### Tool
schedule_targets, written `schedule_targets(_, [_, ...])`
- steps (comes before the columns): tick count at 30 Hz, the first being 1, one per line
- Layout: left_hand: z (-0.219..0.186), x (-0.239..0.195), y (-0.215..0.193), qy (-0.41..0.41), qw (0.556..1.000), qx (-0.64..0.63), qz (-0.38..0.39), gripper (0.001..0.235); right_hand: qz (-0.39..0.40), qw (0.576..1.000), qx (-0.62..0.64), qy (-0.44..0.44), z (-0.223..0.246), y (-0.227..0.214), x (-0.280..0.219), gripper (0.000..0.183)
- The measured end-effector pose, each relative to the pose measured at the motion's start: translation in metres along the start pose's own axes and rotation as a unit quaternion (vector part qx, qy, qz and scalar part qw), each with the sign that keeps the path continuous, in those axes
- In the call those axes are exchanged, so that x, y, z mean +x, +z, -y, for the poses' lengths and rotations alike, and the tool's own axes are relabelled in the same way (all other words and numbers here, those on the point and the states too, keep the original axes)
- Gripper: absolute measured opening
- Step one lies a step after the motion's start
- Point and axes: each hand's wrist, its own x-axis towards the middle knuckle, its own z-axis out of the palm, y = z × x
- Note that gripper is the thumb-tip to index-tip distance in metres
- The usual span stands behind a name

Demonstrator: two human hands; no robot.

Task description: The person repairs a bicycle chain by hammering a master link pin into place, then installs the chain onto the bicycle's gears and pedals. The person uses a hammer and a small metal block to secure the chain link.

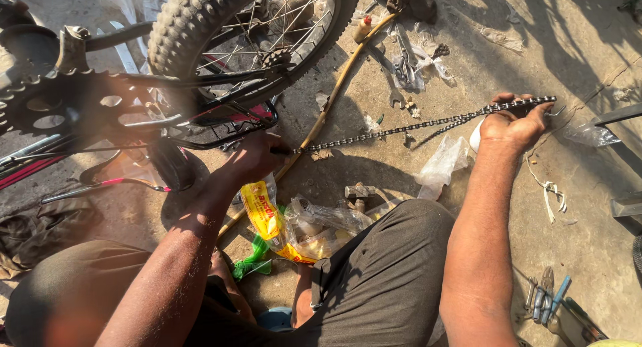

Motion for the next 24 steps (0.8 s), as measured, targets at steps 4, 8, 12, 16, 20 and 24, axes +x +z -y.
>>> schedule_targets(4, [0.011, -0.006, -0.008, -0.049, 0.999, 0.014, -0.001, 0.025, -0.018, 0.999, 0.045, 0.019, 0.007, -0.009, 0.011, 0.042])
schedule_targets(8, [0.015, -0.012, -0.011, -0.028, 0.996, 0.057, -0.063, 0.024, -0.004, 0.998, 0.061, 0.014, 0.009, -0.021, 0.016, 0.037])
schedule_targets(12, [0.014, -0.015, -0.01, 0.013, 0.983, 0.121, -0.141, 0.02, 0.022, 0.999, 0.047, 0.01, 0.012, -0.021, 0.015, 0.032])
schedule_targets(16, [0.01, -0.018, -0.01, 0.032, 0.976, 0.129, -0.175, 0.022, 0.023, 0.997, 0.074, 0.004, 0.014, -0.015, 0.009, 0.035])
schedule_targets(20, [0.005, -0.021, -0.012, 0.012, 0.973, 0.131, -0.19, 0.025, 0.043, 0.995, 0.09, -0.006, 0.016, -0.011, 0.004, 0.034])
schedule_targets(24, [0.001, -0.022, -0.017, -0.007, 0.976, 0.117, -0.183, 0.028, 0.005, 0.996, 0.079, -0.034, 0.015, -0.006, -0.001, 0.03])
